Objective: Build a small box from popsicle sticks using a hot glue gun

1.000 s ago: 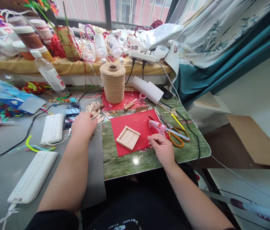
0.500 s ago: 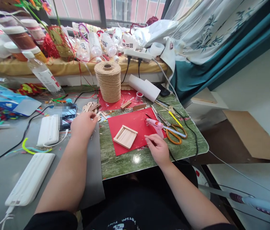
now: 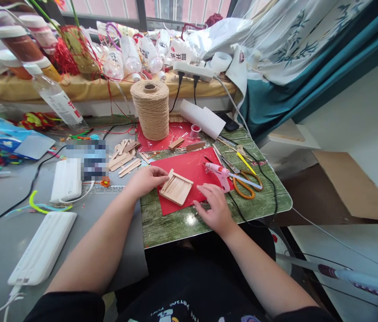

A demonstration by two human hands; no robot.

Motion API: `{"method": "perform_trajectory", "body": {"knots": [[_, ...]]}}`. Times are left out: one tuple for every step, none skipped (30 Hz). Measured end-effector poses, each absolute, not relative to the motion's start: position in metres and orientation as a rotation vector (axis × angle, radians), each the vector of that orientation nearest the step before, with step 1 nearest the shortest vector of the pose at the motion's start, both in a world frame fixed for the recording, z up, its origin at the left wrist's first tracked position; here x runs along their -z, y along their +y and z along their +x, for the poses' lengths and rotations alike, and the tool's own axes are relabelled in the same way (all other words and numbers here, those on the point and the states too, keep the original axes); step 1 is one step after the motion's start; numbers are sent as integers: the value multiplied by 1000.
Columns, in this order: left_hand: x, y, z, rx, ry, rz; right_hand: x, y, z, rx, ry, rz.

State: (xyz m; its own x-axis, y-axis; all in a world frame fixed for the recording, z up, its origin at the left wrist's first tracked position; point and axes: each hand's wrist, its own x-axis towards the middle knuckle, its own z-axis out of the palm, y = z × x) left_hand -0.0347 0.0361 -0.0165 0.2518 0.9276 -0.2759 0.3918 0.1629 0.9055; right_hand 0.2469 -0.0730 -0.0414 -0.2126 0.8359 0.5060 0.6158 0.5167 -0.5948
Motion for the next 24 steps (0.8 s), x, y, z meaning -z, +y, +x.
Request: {"method": "perform_trajectory", "body": {"knots": [[16, 36, -34, -594, 1345, 1456, 41, -73, 245, -340, -1985, -1171], [16, 37, -33, -580, 1367, 1496, 40, -73, 242, -351, -2023, -1157], [16, 37, -33, -571, 1392, 1535, 39, -72, 241, -363, -2041, -1148], [16, 37, -33, -562, 1415, 1567, 39, -71, 239, -373, -2037, -1143], [17, 37, -33, -556, 1434, 1589, 38, -69, 238, -385, -2010, -1148], [18, 38, -33, -553, 1449, 1601, 38, -67, 237, -399, -1962, -1167], [19, 38, -33, -552, 1456, 1609, 38, -65, 236, -415, -1904, -1194], [20, 38, -33, -553, 1457, 1612, 37, -64, 235, -428, -1850, -1223], [20, 38, -33, -560, 1457, 1611, 37, -63, 234, -434, -1811, -1248], [21, 38, -33, -568, 1454, 1608, 37, -63, 234, -438, -1794, -1259], [22, 38, -32, -576, 1451, 1607, 37, -64, 234, -447, -1807, -1249], [22, 38, -32, -583, 1449, 1608, 36, -65, 234, -462, -1849, -1219], [21, 38, -32, -587, 1448, 1613, 36, -68, 235, -471, -1902, -1177], [21, 38, -32, -589, 1448, 1623, 36, -71, 238, -464, -1951, -1136], [21, 38, -31, -589, 1450, 1633, 36, -74, 241, -431, -1986, -1101], [20, 38, -31, -587, 1450, 1641, 36, -77, 246, -371, -1997, -1078], [20, 38, -31, -584, 1452, 1648, 37, -80, 252, -289, -1974, -1075], [19, 38, -31, -575, 1456, 1653, 39, -82, 259, -211, -1921, -1093], [19, 37, -31, -564, 1462, 1659, 41, -82, 267, -144, -1837, -1131], [18, 37, -31, -551, 1467, 1663, 43, -82, 275, -92, -1733, -1183], [18, 37, -31, -540, 1472, 1665, 46, -81, 283, -60, -1626, -1248], [17, 37, -31, -534, 1473, 1665, 50, -78, 290, -32, -1521, -1310], [17, 37, -31, -537, 1471, 1659, 53, -75, 296, -21, -1433, -1369], [17, 37, -31, -546, 1466, 1651, 57, -72, 301, -33, -1374, -1428]]}}
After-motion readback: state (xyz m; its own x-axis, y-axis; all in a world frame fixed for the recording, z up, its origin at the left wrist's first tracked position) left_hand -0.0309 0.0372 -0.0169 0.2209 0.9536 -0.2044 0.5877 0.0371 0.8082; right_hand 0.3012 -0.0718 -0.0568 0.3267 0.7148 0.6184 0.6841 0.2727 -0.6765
